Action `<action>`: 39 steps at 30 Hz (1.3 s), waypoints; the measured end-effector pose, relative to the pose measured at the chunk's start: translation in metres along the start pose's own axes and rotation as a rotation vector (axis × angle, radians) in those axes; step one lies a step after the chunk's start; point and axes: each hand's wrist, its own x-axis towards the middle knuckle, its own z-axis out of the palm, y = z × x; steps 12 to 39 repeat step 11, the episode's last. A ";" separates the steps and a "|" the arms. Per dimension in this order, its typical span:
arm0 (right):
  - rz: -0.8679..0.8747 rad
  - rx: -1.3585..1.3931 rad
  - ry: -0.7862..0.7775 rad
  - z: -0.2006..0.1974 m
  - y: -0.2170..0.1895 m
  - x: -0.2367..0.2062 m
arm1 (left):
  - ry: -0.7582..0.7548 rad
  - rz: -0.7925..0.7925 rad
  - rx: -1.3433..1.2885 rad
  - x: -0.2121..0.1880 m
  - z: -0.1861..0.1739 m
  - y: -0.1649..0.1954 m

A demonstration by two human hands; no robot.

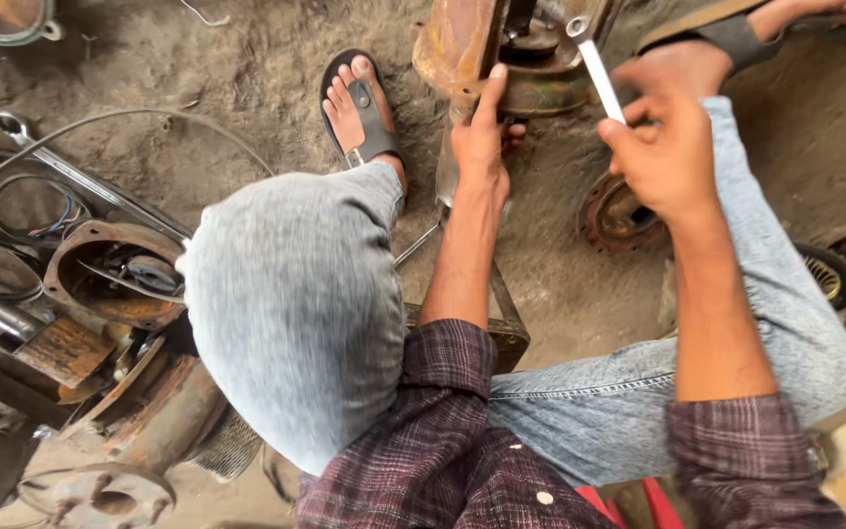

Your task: The person sits on the ground holding a rusty pump housing between their legs and uses a socket wrench to loosen and remove bolts from it. They reposition the housing and continue working on the fasteners, at one point setting the housing down on the ground before picking it up again.

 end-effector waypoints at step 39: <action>-0.641 -0.885 -0.226 -0.006 -0.039 0.055 | 0.032 -0.005 -0.060 -0.026 0.004 -0.009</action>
